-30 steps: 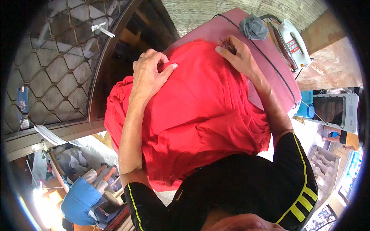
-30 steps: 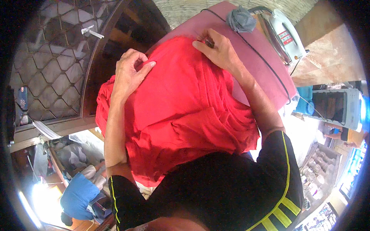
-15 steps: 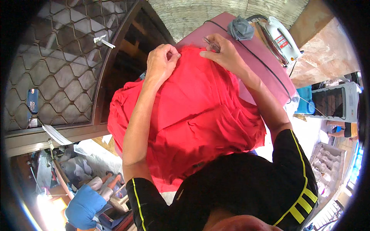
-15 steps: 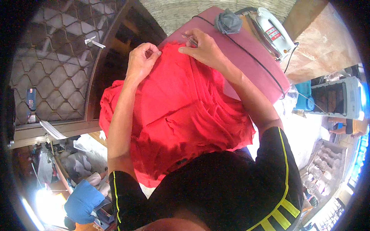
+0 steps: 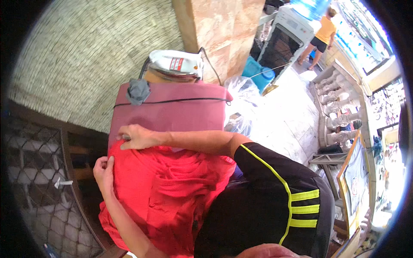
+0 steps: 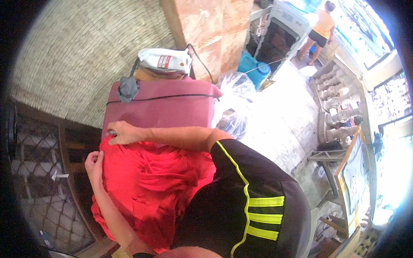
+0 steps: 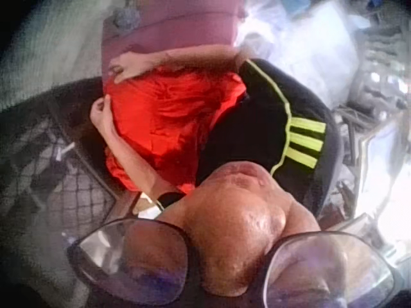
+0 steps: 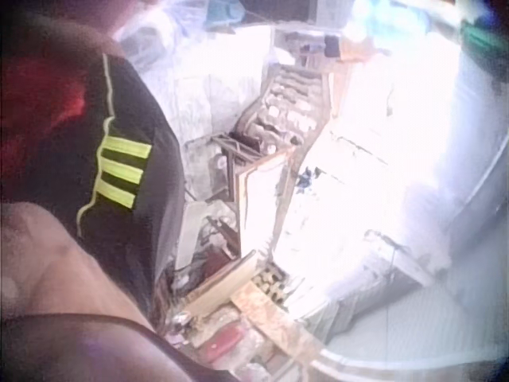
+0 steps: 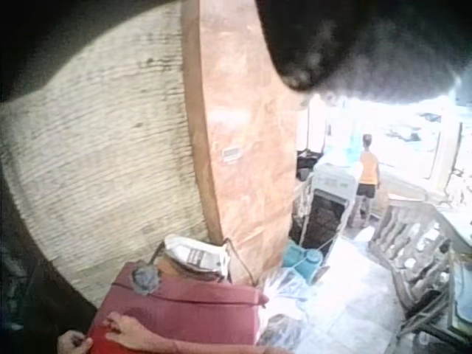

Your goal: The person uses a pair of small scissors to trim loose threads and excess fabric from a red garment. They repeatedly pick up the garment, inspect specific areas, and snip small pieces of material.

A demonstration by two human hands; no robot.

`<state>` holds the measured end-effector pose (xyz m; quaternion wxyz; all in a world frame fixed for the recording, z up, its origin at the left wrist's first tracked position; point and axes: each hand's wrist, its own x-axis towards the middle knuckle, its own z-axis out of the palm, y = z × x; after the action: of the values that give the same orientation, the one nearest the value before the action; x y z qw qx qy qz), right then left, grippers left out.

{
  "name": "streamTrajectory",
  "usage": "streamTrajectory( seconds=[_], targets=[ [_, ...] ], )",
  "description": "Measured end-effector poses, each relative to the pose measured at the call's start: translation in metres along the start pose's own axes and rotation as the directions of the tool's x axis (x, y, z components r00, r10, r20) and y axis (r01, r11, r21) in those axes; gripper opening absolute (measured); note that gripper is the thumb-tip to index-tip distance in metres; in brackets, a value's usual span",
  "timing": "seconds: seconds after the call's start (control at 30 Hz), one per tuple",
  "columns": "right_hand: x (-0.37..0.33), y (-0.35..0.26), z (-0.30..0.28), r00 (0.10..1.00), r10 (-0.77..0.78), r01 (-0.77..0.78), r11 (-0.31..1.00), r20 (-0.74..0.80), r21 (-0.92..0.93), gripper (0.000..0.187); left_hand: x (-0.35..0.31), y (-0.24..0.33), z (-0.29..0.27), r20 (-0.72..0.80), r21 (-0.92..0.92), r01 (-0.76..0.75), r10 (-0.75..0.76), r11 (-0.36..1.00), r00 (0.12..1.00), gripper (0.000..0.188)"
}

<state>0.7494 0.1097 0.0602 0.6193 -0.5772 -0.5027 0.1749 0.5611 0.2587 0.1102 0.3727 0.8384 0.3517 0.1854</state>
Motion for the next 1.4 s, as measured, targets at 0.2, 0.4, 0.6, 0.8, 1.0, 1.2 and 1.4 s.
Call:
streamTrajectory(
  seconds=[0.2, 0.4, 0.6, 0.8, 1.0, 1.2, 1.4],
  targets=[
    [-0.007, -0.001, -0.001, 0.998, 0.055, -0.057, 0.994, 0.023, 0.096, 0.039, -0.004, -0.004, -0.002, 0.032, -0.105, 0.076, -0.073, 0.992, 0.997, 0.018],
    [0.001, 0.015, -0.007, 0.985, 0.067, -0.116, 0.938, 0.158, 0.327, 0.030, 0.006, -0.018, -0.010, 0.095, -0.235, 0.030, -0.007, 0.972, 0.995, 0.012],
    [0.000, 0.000, -0.011, 0.981, 0.037, -0.056, 0.994, 0.191, 0.099, 0.035, -0.010, -0.003, -0.007, 0.009, -0.093, -0.049, 0.050, 0.994, 0.999, 0.017],
    [0.001, -0.042, -0.026, 0.992, 0.127, -0.128, 0.991, 0.023, 0.044, 0.017, -0.023, 0.026, -0.017, -0.138, -0.186, -0.181, 0.157, 0.966, 0.978, 0.004],
    [-0.021, -0.082, -0.045, 0.999, -0.043, 0.039, 0.986, 0.019, 0.163, 0.010, -0.097, 0.074, -0.038, -0.076, -0.540, -0.080, 0.046, 0.838, 0.996, 0.018],
    [-0.037, -0.082, -0.044, 0.981, -0.025, -0.015, 0.980, 0.195, 0.199, 0.008, -0.127, 0.067, -0.030, -0.180, -0.311, -0.106, 0.051, 0.945, 0.982, 0.027],
    [0.001, -0.061, -0.035, 0.995, 0.056, -0.067, 0.989, 0.083, 0.135, 0.004, -0.058, 0.066, -0.031, -0.349, 0.648, -0.250, 0.572, 0.720, 0.743, 0.046]
  ],
)
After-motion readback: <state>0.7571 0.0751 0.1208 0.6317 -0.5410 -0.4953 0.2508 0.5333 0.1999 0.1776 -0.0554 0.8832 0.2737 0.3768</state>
